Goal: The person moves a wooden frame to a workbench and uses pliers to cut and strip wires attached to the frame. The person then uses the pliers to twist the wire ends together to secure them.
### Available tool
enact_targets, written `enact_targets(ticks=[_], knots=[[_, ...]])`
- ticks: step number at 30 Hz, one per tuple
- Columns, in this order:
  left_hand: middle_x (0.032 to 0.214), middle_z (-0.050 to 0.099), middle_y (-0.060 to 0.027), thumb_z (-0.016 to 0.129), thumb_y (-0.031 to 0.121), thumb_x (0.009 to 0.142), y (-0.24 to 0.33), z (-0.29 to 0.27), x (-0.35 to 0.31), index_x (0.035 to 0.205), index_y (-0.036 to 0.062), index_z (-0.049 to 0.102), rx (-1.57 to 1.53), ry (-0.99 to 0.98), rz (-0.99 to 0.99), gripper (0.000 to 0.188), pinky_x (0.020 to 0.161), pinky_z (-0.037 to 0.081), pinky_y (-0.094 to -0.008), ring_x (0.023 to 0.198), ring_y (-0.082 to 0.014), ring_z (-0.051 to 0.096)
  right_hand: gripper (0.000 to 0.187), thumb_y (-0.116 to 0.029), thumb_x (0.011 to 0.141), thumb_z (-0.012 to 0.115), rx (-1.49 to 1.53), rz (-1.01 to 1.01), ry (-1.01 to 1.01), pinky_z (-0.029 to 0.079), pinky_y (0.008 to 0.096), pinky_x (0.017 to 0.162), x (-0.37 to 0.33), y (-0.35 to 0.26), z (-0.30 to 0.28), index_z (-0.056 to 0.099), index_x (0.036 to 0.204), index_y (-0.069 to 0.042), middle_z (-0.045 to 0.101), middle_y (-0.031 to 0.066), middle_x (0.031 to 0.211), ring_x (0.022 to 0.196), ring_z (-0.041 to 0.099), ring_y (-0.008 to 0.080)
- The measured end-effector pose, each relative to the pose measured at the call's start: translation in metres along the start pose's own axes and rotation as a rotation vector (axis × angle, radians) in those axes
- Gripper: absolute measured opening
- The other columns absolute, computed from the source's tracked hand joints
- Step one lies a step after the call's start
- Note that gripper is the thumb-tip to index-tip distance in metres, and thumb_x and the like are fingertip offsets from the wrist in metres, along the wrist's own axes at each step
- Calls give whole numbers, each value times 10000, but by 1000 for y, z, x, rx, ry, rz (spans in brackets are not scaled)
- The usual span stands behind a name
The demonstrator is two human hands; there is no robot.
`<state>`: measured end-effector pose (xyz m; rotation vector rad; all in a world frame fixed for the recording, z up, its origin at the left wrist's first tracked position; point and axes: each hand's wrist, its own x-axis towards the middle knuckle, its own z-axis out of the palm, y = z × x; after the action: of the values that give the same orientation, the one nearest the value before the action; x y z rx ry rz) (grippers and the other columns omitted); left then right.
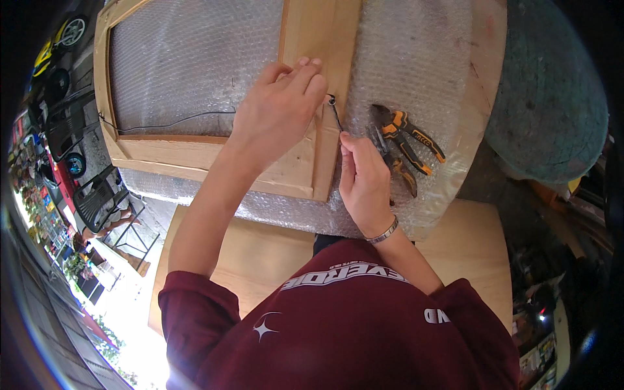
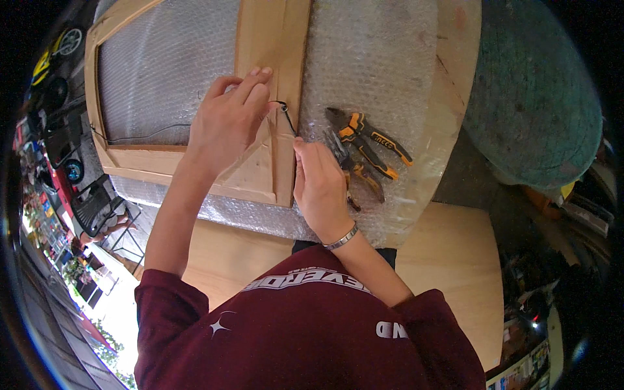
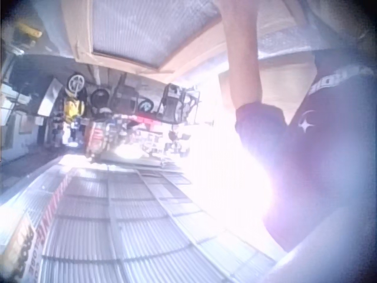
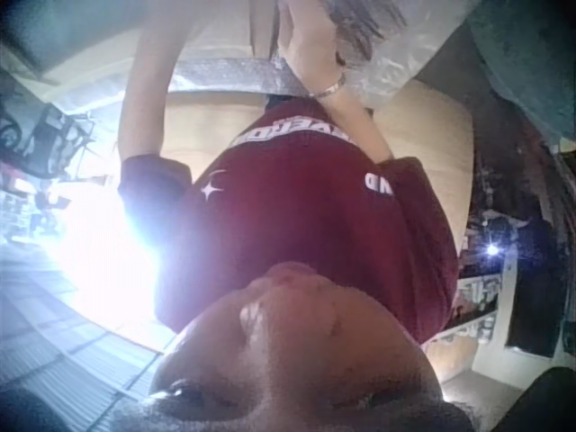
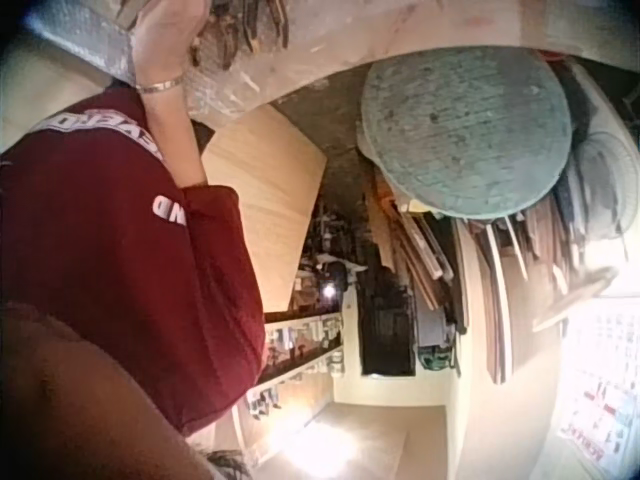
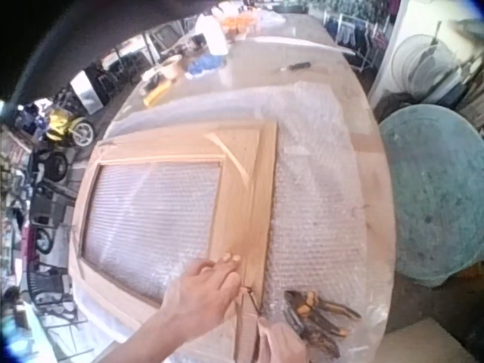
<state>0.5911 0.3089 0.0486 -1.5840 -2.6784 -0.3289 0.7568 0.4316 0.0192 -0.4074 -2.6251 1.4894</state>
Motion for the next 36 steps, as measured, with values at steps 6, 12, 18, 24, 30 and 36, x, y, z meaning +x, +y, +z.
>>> enact_targets(ticks=[6,12,18,24,30,36], knots=[[1165,676,-209,648,104,831,0,-3,5,949,16,595,100,-98,80,157,948,490,-367,1069,-258,703,111,81,919,611,256,332,97,525,403,684,4,-16,2,602,1011,21,628,207,863,799,655,389],[1223,671,-171,633,146,921,3,1,3,1001,16,588,11,-78,-10,160,938,490,-391,1107,-264,668,128,88,904,616,126,134,99,533,401,705,7,-11,1,601,1006,12,642,197,884,810,661,395],[1262,692,-47,715,194,906,2,1,-1,947,60,611,-90,-26,-180,174,933,500,-401,1084,-217,676,278,-35,907,685,154,255,3,515,425,743,0,-16,-4,564,1156,-11,632,187,954,857,648,370],[1257,702,-4,758,193,867,8,4,-5,955,105,651,-66,41,-227,164,985,482,-407,1108,-198,684,444,-204,854,776,-441,81,-80,436,500,929,-46,-5,-48,561,1206,-40,565,190,1194,1104,534,399],[1259,701,5,771,207,853,20,7,-8,942,142,688,49,98,-281,139,1056,417,-443,1205,-199,652,389,-128,800,806,-522,168,-18,430,495,913,-33,4,-64,576,1102,-40,531,205,1188,1085,515,403],[1216,717,-4,795,255,819,13,18,-13,854,124,669,-40,212,-299,185,1025,427,-426,1166,-211,667,312,-114,799,799,-555,177,-139,439,486,886,-37,4,-74,578,999,-18,534,213,1159,1047,515,403]])
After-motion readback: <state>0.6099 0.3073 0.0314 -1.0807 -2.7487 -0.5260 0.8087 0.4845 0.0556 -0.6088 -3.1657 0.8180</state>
